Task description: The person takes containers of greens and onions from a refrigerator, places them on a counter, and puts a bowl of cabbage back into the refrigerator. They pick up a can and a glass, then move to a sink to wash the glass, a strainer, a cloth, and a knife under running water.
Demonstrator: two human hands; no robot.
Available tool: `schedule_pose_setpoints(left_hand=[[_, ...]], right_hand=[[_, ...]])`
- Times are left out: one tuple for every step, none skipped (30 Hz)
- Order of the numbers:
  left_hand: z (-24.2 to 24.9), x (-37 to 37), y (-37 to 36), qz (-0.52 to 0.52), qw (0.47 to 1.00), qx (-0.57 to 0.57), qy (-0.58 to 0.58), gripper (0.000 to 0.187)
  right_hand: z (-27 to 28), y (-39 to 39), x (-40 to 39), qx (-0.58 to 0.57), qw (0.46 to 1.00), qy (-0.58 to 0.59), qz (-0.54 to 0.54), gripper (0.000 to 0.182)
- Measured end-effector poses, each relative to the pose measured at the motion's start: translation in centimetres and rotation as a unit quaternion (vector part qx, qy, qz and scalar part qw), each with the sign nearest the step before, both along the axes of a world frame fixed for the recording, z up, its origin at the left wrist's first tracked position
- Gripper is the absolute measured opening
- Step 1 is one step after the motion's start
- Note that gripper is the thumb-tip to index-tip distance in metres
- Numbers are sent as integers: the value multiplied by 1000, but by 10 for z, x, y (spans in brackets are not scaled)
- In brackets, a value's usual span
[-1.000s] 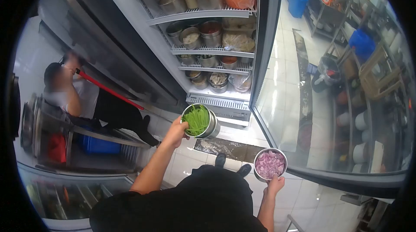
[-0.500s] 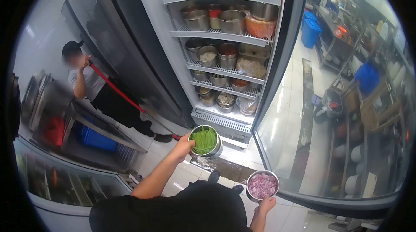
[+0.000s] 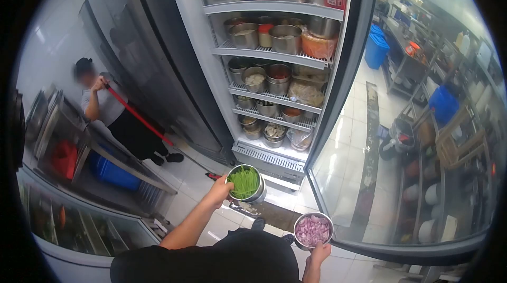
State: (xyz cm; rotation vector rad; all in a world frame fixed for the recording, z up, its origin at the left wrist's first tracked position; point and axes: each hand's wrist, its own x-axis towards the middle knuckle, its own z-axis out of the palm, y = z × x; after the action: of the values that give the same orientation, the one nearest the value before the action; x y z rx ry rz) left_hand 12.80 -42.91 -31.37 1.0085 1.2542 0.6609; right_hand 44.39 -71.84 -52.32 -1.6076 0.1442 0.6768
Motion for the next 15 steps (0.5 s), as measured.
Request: schedule_pose_setpoints(left_hand=[[-3, -1, 0, 1, 1000, -1, 3, 49], [-6, -2, 0, 0, 1000, 3, 3, 49], [-11, -2, 1, -2, 1000, 6, 4, 49], [-16, -4, 0, -5, 1000, 7, 5, 49], [-20, -5, 0, -6, 1000, 4, 4, 49], [-23, -6, 0, -8, 1000, 0, 3, 49], [-23, -6, 0, -11, 1000, -6, 2, 49], [-22, -6, -2, -12, 1000, -10, -3, 50], [-22, -6, -2, -16, 1000, -10, -4, 50], [-22, -6, -2, -18, 1000, -11, -5, 50], [-22, -6, -4, -20, 1000, -11, -6, 50], [-18, -3, -7, -5, 1000, -11, 1, 51], [-17, -3, -9, -6, 1000, -13, 5, 51], [-16, -3, -11, -5, 1000, -16, 9, 52], [-18, -3, -13, -4, 1000, -19, 14, 52]], right_hand=[[-2, -2, 0, -4, 1000, 1, 7, 13], [-5, -4, -1, 4, 1000, 4, 3, 12], [0, -2, -3, 11, 1000, 8, -1, 11], [5, -2, -6, 16, 1000, 12, -6, 11], [6, -2, -6, 11, 1000, 11, -2, 11], [4, -4, -5, 4, 1000, 12, 1, 11], [5, -5, -6, -3, 1000, 13, 4, 10], [6, -7, -7, -1, 1000, 12, 0, 12], [3, -9, -7, -6, 1000, 10, 1, 12], [-1, -11, -6, -11, 1000, 9, 4, 13], [-5, -16, -5, -16, 1000, 8, 7, 14], [0, -15, -8, -21, 1000, 5, 1, 16], [-2, -18, -8, -22, 1000, 5, 2, 16], [-6, -21, -7, -24, 1000, 4, 4, 17], [-11, -24, -6, -26, 1000, 3, 7, 17]])
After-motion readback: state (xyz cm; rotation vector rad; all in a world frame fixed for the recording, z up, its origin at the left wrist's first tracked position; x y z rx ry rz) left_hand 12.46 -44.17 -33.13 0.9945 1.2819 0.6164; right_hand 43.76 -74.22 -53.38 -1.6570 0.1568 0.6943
